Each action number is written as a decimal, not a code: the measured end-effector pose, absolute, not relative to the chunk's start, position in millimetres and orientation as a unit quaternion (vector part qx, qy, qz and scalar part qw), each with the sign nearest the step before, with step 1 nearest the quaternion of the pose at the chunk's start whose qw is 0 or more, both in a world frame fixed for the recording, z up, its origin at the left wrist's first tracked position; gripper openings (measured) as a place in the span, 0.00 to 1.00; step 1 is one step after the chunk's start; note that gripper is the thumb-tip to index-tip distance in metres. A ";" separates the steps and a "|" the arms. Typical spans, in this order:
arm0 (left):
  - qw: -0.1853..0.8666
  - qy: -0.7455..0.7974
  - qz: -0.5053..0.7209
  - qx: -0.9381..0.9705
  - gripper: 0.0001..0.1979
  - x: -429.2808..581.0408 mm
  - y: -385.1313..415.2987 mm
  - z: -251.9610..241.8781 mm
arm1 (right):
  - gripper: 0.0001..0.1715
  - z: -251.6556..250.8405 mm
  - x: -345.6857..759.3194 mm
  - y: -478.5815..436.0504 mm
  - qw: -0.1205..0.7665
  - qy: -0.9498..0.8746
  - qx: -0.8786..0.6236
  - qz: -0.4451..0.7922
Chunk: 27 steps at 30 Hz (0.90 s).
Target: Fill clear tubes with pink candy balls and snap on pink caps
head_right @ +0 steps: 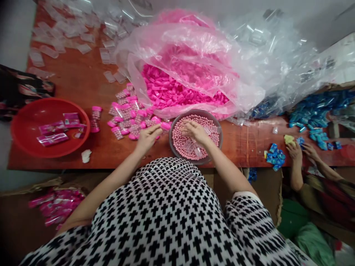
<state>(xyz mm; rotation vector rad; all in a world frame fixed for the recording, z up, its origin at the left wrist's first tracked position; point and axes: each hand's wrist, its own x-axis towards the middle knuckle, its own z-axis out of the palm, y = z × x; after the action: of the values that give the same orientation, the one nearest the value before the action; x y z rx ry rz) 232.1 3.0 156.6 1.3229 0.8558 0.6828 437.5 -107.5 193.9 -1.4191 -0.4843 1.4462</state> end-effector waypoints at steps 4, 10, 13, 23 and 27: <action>0.570 0.430 0.373 0.593 0.15 206.5 42.9 153.4 | 0.16 189.7 488.0 -124.2 0.325 -0.413 -0.737 0.424; 0.527 0.401 0.311 0.682 0.17 223.5 16.2 142.7 | 0.16 169.7 473.9 -138.8 -0.037 -0.577 -0.783 0.227; 0.549 0.354 0.246 0.716 0.14 249.7 -17.0 145.0 | 0.18 162.3 460.3 -141.0 -0.064 -0.572 -0.791 0.209; 0.521 0.320 0.146 0.778 0.11 273.7 -26.5 149.9 | 0.16 158.7 488.9 -110.4 -0.091 -0.628 -0.761 0.138; 0.509 0.350 0.131 0.776 0.11 270.4 -23.0 145.1 | 0.12 130.2 474.9 -90.8 -0.024 -0.653 -0.710 0.264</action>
<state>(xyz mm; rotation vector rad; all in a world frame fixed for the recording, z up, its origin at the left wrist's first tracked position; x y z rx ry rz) 270.4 -23.0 145.1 1.8685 0.8433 0.3165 474.9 -90.8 130.2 -2.2648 -2.0830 0.8413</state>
